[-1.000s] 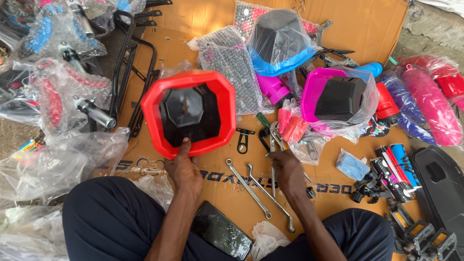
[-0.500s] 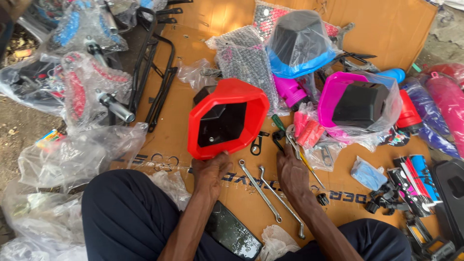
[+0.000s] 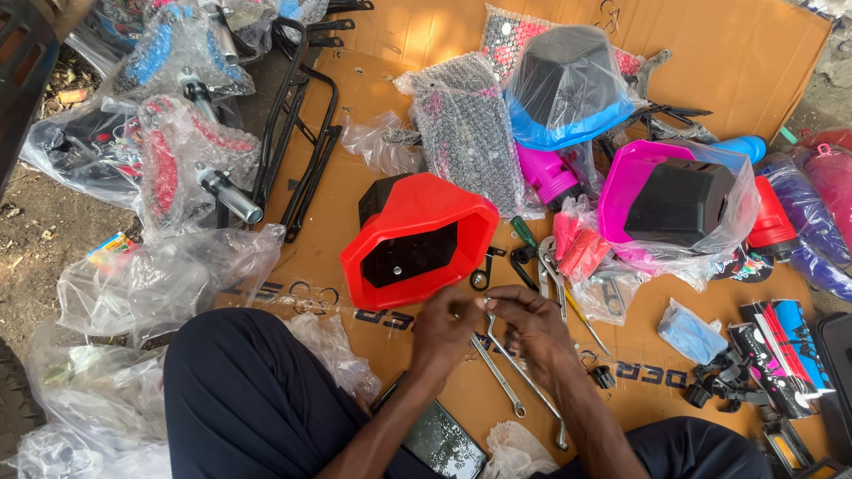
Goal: The person assembles a red plastic bicycle part by inserting a metal rod and tightening it with a screwdriver and wrench. They then attach a black plastic component to the red part using a bolt and nut, securing it with a wrench. The person repeats similar assembly steps with a pink plastic part.
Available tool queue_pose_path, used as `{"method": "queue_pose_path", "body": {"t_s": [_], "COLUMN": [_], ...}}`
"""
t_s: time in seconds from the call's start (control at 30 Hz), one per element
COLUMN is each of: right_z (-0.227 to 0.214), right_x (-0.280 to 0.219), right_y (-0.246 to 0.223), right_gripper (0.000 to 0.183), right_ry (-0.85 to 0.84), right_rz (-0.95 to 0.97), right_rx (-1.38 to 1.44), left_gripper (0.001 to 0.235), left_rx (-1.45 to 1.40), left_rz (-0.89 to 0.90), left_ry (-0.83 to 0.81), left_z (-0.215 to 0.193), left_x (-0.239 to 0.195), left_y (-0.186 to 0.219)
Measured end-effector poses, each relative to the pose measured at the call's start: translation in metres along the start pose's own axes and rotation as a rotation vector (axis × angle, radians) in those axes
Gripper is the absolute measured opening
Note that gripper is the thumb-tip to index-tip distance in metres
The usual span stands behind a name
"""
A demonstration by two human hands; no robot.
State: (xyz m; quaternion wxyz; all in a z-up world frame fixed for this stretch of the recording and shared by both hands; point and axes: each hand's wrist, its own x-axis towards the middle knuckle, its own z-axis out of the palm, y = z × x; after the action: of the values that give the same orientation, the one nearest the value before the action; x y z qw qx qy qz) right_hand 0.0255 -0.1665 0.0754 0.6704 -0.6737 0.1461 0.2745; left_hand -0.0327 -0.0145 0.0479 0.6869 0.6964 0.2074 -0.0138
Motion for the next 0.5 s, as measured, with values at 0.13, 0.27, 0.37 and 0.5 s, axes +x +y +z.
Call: {"method": "queue_pose_path", "body": {"t_s": [0.13,0.27,0.37,0.5], "right_z": [0.009,0.001,-0.001,0.006], "right_x": [-0.01,-0.007,-0.002,-0.002], "right_y": [-0.007,-0.005,0.002,0.011], "right_gripper": [0.02,0.019,0.017,0.023], "right_ry": [0.023,-0.015,-0.032,-0.102], "right_rz": [-0.028,-0.002,0.052,-0.091], "right_rx": [0.225,0.297,0.281,0.199], "left_gripper": [0.019,0.018,0.017,0.023], "left_rx": [0.239,0.318,0.573,0.719], "left_rz": [0.263,0.337,0.398,0.428], "left_ry": [-0.067,-0.111,-0.201,-0.176], "left_z": [0.005,0.0,-0.005,-0.003], "left_x": [0.013,0.009,0.004,0.008], "left_y": [0.017,0.033,0.037,0.021]}}
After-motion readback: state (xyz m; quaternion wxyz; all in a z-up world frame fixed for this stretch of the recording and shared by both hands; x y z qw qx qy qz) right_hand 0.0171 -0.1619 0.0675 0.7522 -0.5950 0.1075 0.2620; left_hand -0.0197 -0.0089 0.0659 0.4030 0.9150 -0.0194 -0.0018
